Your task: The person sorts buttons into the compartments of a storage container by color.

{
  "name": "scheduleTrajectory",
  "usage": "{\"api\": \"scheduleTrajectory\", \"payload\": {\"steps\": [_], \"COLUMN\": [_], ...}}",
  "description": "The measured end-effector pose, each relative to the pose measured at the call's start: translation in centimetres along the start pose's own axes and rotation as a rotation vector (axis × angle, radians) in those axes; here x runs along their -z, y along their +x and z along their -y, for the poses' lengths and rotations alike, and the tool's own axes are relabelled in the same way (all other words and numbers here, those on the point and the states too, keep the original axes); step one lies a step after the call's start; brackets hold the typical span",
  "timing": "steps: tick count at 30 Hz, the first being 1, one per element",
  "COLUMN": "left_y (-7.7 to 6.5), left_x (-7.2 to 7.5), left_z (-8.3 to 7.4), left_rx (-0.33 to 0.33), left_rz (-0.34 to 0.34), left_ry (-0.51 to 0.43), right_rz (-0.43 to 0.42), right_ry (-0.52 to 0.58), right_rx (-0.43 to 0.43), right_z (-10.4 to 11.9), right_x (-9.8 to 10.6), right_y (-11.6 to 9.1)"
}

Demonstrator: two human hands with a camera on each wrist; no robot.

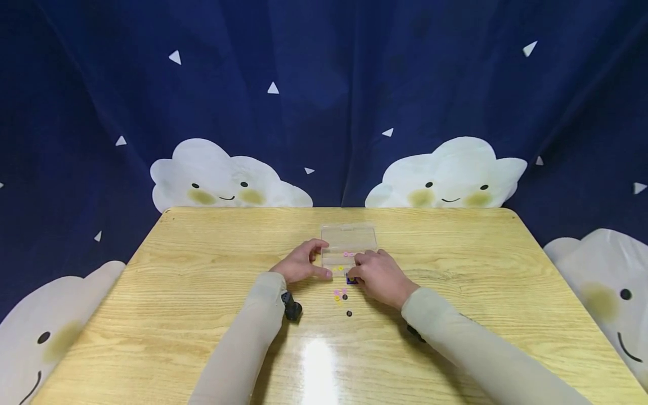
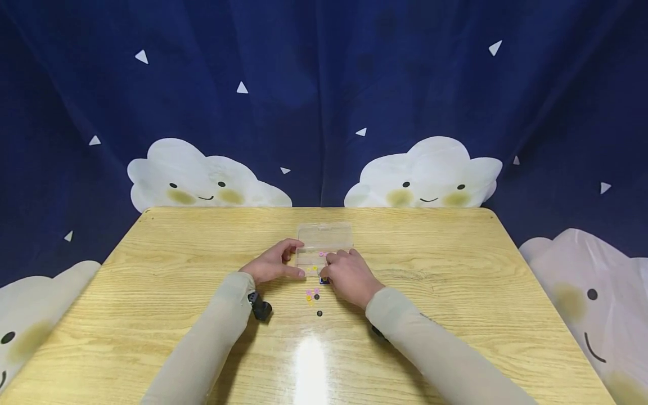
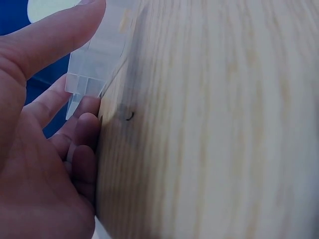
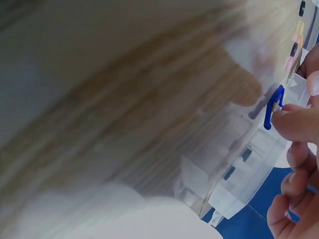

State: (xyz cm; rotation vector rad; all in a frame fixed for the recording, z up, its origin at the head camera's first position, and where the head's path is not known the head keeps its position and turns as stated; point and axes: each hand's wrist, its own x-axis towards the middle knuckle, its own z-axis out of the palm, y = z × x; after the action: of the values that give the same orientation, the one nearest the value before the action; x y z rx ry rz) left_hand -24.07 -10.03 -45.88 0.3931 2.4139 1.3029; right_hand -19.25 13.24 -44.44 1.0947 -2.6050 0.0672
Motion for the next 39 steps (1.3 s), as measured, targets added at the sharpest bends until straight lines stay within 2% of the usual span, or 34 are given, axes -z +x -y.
{"api": "scheduleTrajectory", "payload": {"steps": [17, 28, 39], "left_y": [-0.1, 0.0, 0.2], "left_x": [0.1, 0.2, 0.2], "left_z": [-0.2, -0.2, 0.0], "left_rx": [0.007, 0.013, 0.005], "left_rz": [0.010, 0.011, 0.012], "left_ry": [0.014, 0.029, 0.037], "right_rz": [0.046, 0.141, 0.114], "right_ry": [-0.014, -0.014, -0.015], "right_rx": [0.174, 0.171, 0.194], "right_z": [-1.2, -1.3, -1.7], "right_x": [-0.4, 0.1, -0.1], "right_y": [0.6, 1.2, 1.0]}}
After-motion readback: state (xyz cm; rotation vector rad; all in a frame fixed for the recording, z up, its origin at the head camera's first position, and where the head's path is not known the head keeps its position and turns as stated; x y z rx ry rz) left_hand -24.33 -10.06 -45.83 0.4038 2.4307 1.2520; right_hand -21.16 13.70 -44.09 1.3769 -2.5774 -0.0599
